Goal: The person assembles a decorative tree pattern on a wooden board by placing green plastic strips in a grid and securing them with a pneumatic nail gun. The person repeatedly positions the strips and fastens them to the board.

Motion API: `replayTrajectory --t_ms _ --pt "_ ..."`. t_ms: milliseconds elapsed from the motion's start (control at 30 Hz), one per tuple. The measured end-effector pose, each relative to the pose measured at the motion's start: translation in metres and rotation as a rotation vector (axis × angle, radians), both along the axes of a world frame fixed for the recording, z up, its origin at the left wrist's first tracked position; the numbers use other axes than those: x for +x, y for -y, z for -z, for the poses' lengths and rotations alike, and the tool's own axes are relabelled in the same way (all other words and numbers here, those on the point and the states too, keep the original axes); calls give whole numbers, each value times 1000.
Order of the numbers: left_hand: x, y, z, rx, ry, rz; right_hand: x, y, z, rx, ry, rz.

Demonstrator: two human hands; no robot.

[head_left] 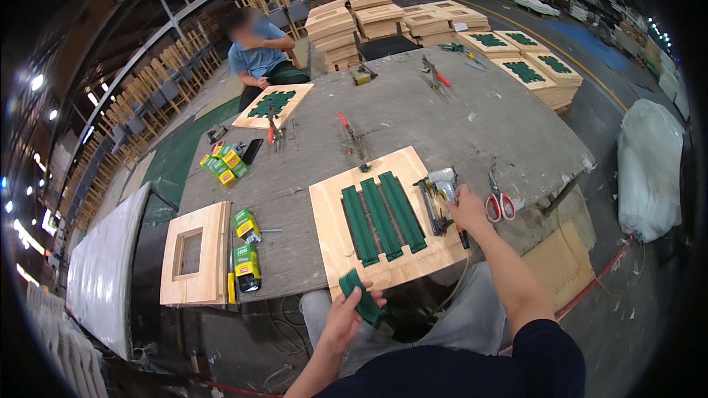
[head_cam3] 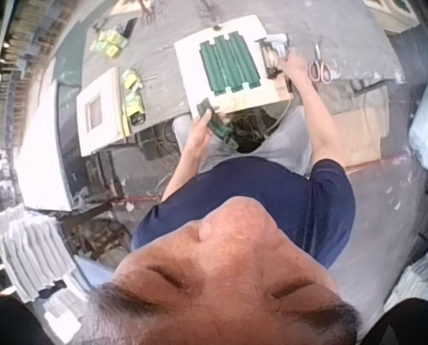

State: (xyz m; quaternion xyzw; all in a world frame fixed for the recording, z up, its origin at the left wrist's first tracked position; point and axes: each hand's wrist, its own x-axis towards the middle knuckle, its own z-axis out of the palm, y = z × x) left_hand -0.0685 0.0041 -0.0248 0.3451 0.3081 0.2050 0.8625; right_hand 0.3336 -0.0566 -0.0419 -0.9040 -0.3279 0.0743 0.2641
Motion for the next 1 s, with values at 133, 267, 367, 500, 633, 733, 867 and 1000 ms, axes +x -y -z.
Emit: replayTrajectory --t_ms 133,267,367,500,633,733,867,1000 --pt "40 -50 -26 315 -49 22 -8 -9 -5 29 -74 66" --pt "75 -137 -13 805 -271 49 17 -5 -12 155 -69 52" --pt "80 -190 -12 1143 -798 117 28 -23 -27 155 -119 38" --pt "85 -228 35 1903 -939 211 94 -18 -27 135 118 52" --pt "84 -231 68 1721 -842 183 122 -19 -26 -253 218 57" --pt "85 -239 72 1665 -790 148 125 -78 -25 -199 353 -41" --pt "79 -239 79 1600 -741 119 109 -225 -13 138 -64 -319" --pt "87 -244 79 1598 -688 161 112 -373 -16 283 -294 -372"
